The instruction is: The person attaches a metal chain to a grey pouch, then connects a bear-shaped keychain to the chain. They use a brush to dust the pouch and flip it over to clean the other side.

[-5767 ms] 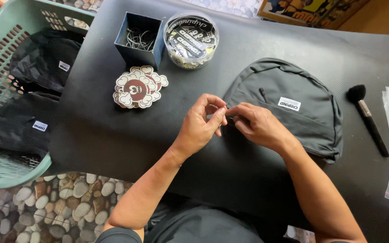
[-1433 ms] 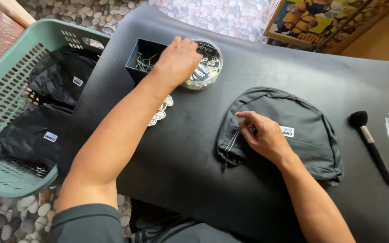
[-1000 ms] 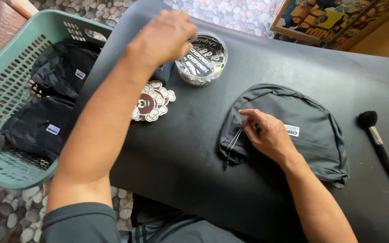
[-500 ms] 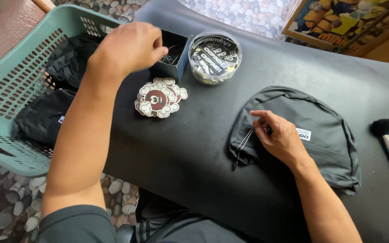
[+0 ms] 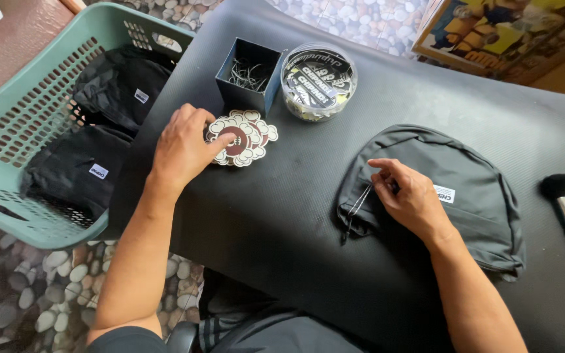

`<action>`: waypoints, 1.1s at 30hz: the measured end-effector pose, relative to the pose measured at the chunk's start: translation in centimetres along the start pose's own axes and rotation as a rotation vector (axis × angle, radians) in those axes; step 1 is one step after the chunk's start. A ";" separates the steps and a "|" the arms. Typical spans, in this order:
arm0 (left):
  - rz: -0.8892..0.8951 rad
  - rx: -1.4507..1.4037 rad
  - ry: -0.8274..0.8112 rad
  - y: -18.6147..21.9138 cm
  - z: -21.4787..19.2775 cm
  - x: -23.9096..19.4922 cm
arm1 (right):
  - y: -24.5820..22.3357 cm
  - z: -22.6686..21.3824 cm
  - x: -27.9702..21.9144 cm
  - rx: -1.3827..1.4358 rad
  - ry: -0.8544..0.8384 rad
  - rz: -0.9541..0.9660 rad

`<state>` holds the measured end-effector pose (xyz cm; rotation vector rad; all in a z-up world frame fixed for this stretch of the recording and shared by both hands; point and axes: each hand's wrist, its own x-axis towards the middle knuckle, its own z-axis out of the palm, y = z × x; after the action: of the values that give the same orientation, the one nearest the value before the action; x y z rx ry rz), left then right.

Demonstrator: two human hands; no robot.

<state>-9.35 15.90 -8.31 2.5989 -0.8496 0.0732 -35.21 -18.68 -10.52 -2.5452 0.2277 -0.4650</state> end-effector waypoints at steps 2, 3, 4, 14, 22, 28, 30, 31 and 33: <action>-0.017 -0.054 0.016 -0.4 0.5 0.0 | 0.1 -0.1 0.1 0.004 -0.006 0.009; -0.037 -0.104 0.029 -0.7 0.9 0.0 | 0.2 -0.1 0.1 0.012 -0.015 0.019; -0.037 -0.106 0.027 -0.5 0.7 -0.1 | 0.0 -0.2 0.1 0.010 -0.015 0.021; -0.089 -0.631 0.101 -0.1 -1.6 -0.8 | -0.6 -0.9 0.2 0.100 -0.019 0.015; 0.029 -0.812 -0.019 5.8 -3.6 -0.4 | -0.5 -2.1 0.3 0.275 -0.038 0.024; 0.226 -1.213 -0.237 14.1 3.2 2.9 | -1.1 -3.4 0.3 0.420 -0.091 -0.015; 0.226 -1.376 -0.277 16.6 6.1 4.4 | -1.2 -4.0 0.5 0.532 -0.156 -0.081; 0.228 -1.377 -0.283 17.5 7.1 4.9 | -1.4 -4.2 0.5 0.531 -0.152 -0.076; 0.184 -1.518 -0.315 19.6 9.2 6.0 | -1.6 -4.5 0.7 0.530 -0.150 -0.063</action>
<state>-16.47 -5.39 -8.71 1.1027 -0.7468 -0.6699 -36.16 -19.71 -5.86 -2.0566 -0.0320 -0.3052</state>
